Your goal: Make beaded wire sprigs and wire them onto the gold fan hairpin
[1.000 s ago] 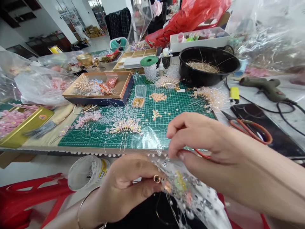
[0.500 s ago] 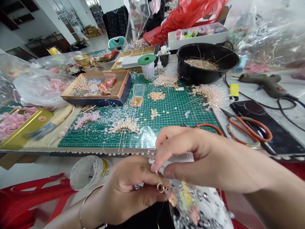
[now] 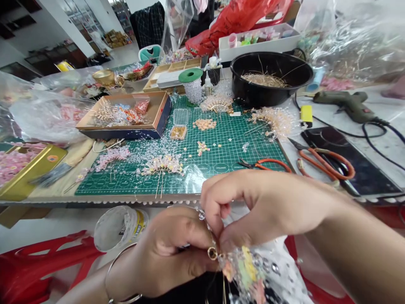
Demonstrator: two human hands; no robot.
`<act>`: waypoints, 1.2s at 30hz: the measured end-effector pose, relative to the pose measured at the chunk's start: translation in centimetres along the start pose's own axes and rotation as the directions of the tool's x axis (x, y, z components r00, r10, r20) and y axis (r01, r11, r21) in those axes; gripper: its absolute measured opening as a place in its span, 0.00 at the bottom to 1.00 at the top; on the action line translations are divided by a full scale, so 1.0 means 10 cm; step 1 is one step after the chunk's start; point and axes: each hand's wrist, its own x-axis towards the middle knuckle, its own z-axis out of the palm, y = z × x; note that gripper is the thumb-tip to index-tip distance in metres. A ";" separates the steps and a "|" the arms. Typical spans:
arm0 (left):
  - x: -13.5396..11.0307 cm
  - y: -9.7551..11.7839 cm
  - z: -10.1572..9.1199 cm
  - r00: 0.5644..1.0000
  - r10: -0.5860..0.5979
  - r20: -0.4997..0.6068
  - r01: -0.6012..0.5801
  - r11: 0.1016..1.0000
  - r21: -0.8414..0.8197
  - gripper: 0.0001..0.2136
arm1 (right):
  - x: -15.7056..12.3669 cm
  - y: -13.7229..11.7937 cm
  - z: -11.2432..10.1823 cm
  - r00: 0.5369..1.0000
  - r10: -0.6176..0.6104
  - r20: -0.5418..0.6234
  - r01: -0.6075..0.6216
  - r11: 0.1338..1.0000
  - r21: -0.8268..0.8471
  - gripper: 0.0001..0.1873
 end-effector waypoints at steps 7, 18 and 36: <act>0.00 0.01 0.02 0.996 -0.076 -0.047 0.072 0.995 -0.066 0.04 | 0.04 0.12 0.10 0.994 -0.019 -0.107 0.017 1.000 -0.022 0.09; -0.02 0.01 0.04 0.900 -0.431 0.071 0.425 0.827 -0.367 0.13 | -0.11 0.72 0.05 0.819 -0.008 -0.573 -0.045 0.996 -0.079 0.16; 0.00 -0.01 0.08 0.864 -0.471 0.175 0.472 0.640 -0.606 0.20 | -0.41 0.22 0.47 0.788 -0.493 -0.369 0.050 0.648 -0.760 0.12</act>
